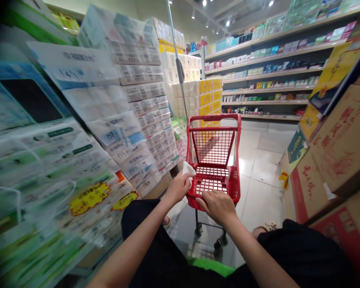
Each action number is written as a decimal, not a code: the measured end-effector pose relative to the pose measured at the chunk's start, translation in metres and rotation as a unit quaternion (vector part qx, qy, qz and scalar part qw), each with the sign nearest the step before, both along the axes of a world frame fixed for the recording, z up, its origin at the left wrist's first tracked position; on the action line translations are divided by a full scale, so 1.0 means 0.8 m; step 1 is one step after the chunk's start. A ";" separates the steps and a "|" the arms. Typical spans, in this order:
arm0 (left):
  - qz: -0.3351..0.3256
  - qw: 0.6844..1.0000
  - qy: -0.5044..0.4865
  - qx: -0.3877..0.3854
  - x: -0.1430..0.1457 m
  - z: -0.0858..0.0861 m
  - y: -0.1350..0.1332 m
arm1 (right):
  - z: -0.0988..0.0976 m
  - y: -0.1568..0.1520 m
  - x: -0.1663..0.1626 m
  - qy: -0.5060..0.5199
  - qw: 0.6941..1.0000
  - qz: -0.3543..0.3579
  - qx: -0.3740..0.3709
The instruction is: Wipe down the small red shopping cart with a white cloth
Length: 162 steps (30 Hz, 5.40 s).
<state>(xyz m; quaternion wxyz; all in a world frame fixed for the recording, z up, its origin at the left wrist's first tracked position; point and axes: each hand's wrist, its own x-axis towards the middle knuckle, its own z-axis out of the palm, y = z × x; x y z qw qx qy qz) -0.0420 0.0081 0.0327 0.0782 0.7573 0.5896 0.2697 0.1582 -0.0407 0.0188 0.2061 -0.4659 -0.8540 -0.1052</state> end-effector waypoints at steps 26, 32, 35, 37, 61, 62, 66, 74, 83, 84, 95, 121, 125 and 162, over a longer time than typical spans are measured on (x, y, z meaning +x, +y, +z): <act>-0.323 0.909 0.164 0.205 0.083 -0.017 -0.055 | -0.028 -0.020 0.110 0.129 0.991 -0.013 0.035; -0.151 0.965 0.148 0.153 -0.028 0.014 0.023 | -0.028 -0.008 0.128 0.124 0.991 -0.010 0.042; -0.076 0.976 0.144 0.144 -0.075 0.030 0.046 | -0.031 -0.007 0.124 0.128 0.990 -0.006 0.054; -0.053 0.979 0.140 0.140 -0.089 0.036 0.050 | -0.032 -0.010 0.116 0.129 0.990 -0.003 0.055; -0.281 0.935 0.140 0.168 0.063 -0.032 -0.078 | -0.009 -0.029 0.055 0.096 0.994 -0.054 0.002; -0.291 0.931 0.146 0.167 0.053 -0.029 -0.068 | -0.006 -0.029 0.055 0.098 0.994 -0.051 -0.005; -0.254 0.948 0.125 0.147 0.007 -0.012 -0.028 | 0.001 -0.033 0.047 0.128 0.990 -0.045 -0.031; -0.150 0.980 0.056 0.115 -0.067 -0.006 0.043 | -0.001 -0.048 0.031 0.091 0.994 0.054 -0.011; -0.125 0.991 -0.028 0.034 -0.071 -0.019 0.039 | -0.007 -0.008 0.079 -0.012 0.999 0.008 0.043; -0.130 0.991 -0.029 0.030 -0.067 -0.018 0.026 | -0.010 -0.004 0.076 -0.015 0.999 -0.009 0.046; -0.126 0.990 -0.003 0.055 -0.022 0.017 -0.098 | -0.012 0.005 0.035 -0.024 0.995 -0.069 0.066; -0.143 0.965 -0.185 0.118 0.042 0.004 -0.113 | 0.040 -0.021 0.007 0.146 0.989 0.010 0.034; -0.076 0.973 -0.171 0.134 0.011 0.020 -0.089 | 0.035 -0.003 -0.020 0.043 0.997 0.060 0.015; -0.054 0.989 0.104 0.087 -0.081 -0.013 -0.051 | 0.039 0.084 0.066 -0.009 0.982 0.186 0.008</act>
